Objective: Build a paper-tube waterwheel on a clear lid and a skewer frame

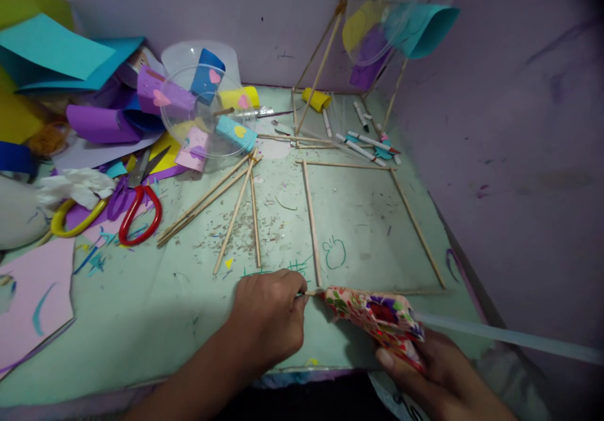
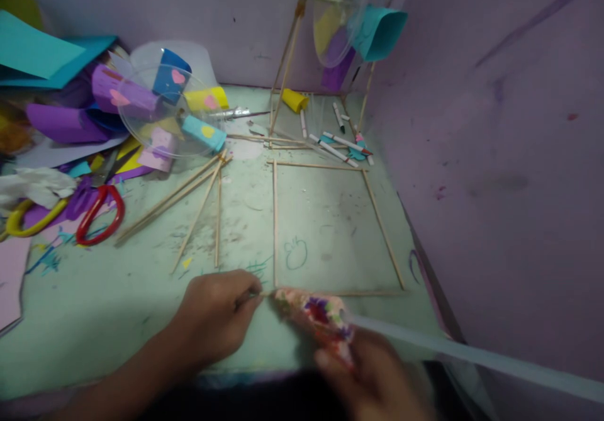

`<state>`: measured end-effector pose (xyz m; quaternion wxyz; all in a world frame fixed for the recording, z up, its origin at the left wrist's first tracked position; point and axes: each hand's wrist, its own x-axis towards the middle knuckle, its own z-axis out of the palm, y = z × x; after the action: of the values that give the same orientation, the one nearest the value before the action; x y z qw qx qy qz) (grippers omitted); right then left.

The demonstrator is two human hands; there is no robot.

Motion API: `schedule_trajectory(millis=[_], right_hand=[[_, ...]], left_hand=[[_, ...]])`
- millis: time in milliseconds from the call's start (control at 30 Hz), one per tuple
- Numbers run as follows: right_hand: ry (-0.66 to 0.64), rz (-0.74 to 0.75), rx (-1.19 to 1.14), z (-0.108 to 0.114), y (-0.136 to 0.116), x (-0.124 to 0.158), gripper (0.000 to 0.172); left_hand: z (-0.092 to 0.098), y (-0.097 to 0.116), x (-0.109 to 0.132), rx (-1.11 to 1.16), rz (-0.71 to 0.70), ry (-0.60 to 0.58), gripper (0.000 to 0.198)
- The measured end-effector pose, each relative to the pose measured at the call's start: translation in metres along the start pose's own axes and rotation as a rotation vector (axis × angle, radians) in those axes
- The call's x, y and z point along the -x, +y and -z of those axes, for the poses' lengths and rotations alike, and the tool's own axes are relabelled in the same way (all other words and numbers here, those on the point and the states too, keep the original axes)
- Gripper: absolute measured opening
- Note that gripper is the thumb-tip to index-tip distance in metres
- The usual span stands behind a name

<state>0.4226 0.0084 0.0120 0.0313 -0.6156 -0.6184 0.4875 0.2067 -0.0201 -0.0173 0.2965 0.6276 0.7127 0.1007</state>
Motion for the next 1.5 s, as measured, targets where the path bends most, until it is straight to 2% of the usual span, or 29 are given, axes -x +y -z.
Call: schedule_trajectory(millis=[167, 333, 433, 533, 667, 733, 833, 900, 1000, 1333, 1500], right_hand=[[0.034, 0.026, 0.023, 0.001, 0.003, 0.001, 0.046], [0.036, 0.056, -0.055, 0.006, 0.002, 0.001, 0.042], [0.058, 0.079, -0.128, 0.010, 0.003, -0.001, 0.041], [0.105, 0.026, -0.184, 0.014, 0.010, -0.004, 0.039], [0.045, -0.031, -0.378, 0.013, 0.018, -0.014, 0.040], [0.007, -0.014, -0.464, 0.011, 0.019, -0.019, 0.041], [0.041, 0.033, -0.477, 0.006, 0.017, -0.025, 0.039], [0.054, 0.046, -0.505, 0.002, 0.016, -0.028, 0.041], [0.008, 0.058, -0.596, -0.002, 0.016, -0.032, 0.047], [-0.149, 0.141, -0.650, -0.003, 0.023, -0.046, 0.047], [-0.152, 0.192, -0.627, -0.001, 0.014, -0.050, 0.047]], left_hand=[[-0.001, -0.001, -0.001, -0.009, -0.012, 0.000, 0.017], [0.001, -0.001, -0.002, -0.003, 0.000, -0.016, 0.018], [0.009, -0.002, -0.003, 0.064, 0.003, -0.060, 0.021], [0.024, 0.000, -0.009, 0.147, 0.044, -0.096, 0.024], [0.038, 0.010, -0.028, 0.097, 0.101, -0.026, 0.023], [0.037, 0.017, -0.040, 0.027, 0.121, -0.018, 0.030], [0.029, 0.023, -0.055, -0.070, 0.158, -0.018, 0.038], [0.024, 0.025, -0.061, -0.101, 0.193, -0.005, 0.040], [0.020, 0.025, -0.065, -0.115, 0.234, 0.012, 0.036], [0.026, 0.020, -0.069, 0.022, 0.248, -0.019, 0.032], [0.027, 0.016, -0.071, 0.106, 0.241, -0.029, 0.033]])
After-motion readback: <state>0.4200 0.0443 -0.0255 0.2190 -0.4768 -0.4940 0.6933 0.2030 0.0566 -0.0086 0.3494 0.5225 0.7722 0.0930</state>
